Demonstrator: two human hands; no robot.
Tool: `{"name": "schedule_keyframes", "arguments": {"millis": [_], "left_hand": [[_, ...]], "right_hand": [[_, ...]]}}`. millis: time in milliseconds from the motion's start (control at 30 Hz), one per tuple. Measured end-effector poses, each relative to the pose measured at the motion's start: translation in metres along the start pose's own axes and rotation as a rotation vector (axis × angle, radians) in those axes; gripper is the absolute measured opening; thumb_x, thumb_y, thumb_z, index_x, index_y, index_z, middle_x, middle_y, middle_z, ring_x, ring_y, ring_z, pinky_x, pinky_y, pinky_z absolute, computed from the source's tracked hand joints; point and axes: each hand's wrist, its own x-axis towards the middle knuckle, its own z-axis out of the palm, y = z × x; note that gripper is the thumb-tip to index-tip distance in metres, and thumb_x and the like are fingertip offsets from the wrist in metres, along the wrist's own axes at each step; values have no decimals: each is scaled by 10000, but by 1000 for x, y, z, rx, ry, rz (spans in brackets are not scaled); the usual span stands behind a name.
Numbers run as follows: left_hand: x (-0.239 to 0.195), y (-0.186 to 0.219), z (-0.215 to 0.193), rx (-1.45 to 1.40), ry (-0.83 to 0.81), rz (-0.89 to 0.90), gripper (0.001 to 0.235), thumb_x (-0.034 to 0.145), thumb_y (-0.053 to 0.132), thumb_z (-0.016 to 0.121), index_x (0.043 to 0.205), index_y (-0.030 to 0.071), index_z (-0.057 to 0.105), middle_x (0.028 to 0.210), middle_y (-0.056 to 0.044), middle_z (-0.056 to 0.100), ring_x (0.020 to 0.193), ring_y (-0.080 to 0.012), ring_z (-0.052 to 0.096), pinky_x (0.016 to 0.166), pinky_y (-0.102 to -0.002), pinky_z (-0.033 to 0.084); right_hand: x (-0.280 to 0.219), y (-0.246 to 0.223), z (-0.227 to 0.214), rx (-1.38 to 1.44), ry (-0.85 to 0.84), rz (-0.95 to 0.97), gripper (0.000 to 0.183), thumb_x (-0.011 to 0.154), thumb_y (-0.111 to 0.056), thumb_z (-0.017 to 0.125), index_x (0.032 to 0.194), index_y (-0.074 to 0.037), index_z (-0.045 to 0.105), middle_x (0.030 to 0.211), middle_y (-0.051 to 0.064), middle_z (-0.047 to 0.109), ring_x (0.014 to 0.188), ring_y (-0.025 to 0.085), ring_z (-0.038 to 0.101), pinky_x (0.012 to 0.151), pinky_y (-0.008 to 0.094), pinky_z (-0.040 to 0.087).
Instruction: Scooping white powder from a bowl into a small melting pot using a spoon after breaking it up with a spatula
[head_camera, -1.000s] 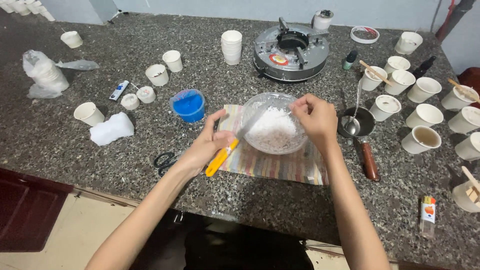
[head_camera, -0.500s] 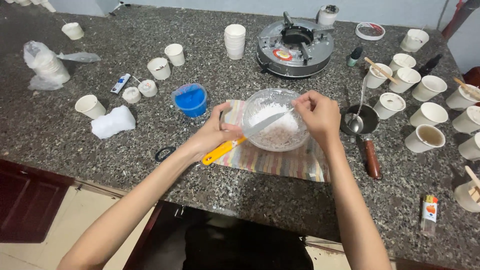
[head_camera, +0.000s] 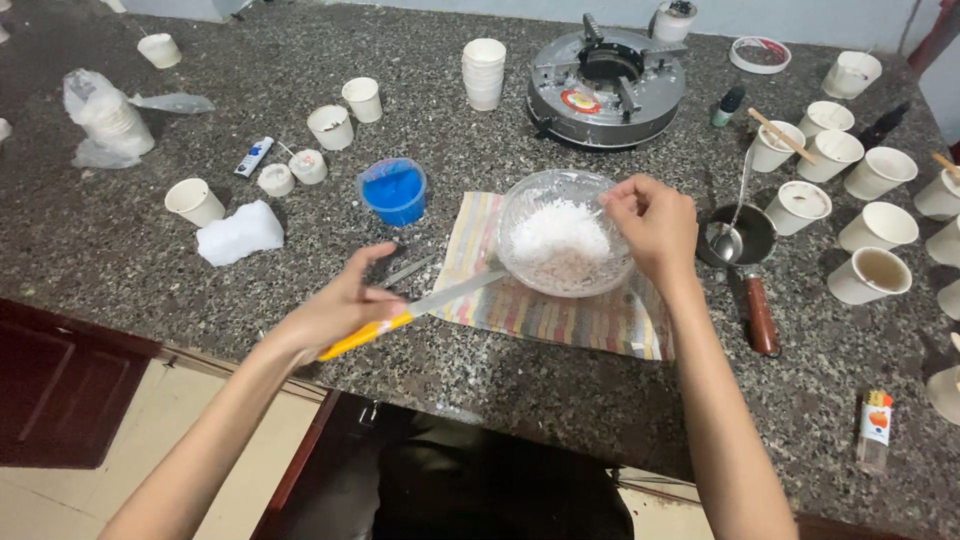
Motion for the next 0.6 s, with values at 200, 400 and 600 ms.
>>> {"name": "schedule_keyframes", "arguments": {"millis": [200, 400, 600], "left_hand": [[-24, -15, -32, -45, 157, -43, 768, 886, -43, 637, 1572, 87, 317, 1102, -312, 687, 881, -347, 660, 770, -368, 561], [-8, -18, -38, -63, 247, 36, 754, 884, 19, 677, 1560, 90, 350, 1153, -287, 658, 981, -357, 654, 868, -438, 549], [40, -17, 2, -29, 242, 242, 852, 796, -59, 741, 1540, 34, 337, 1173, -299, 618, 916, -309, 649, 713, -381, 586]], "right_hand": [[-2, -6, -5, 33, -5, -5, 46, 901, -284, 738, 912, -241, 747, 654, -34, 690, 660, 218, 665, 753, 346, 516], [-4, -7, -6, 48, 27, -52, 23, 903, -214, 741, 925, -207, 743, 693, -14, 713, 634, 219, 683, 724, 350, 530], [3, 7, -4, 178, 121, -99, 89, 940, -139, 762, 1023, -120, 736, 749, 26, 731, 517, 145, 616, 584, 279, 486]]}}
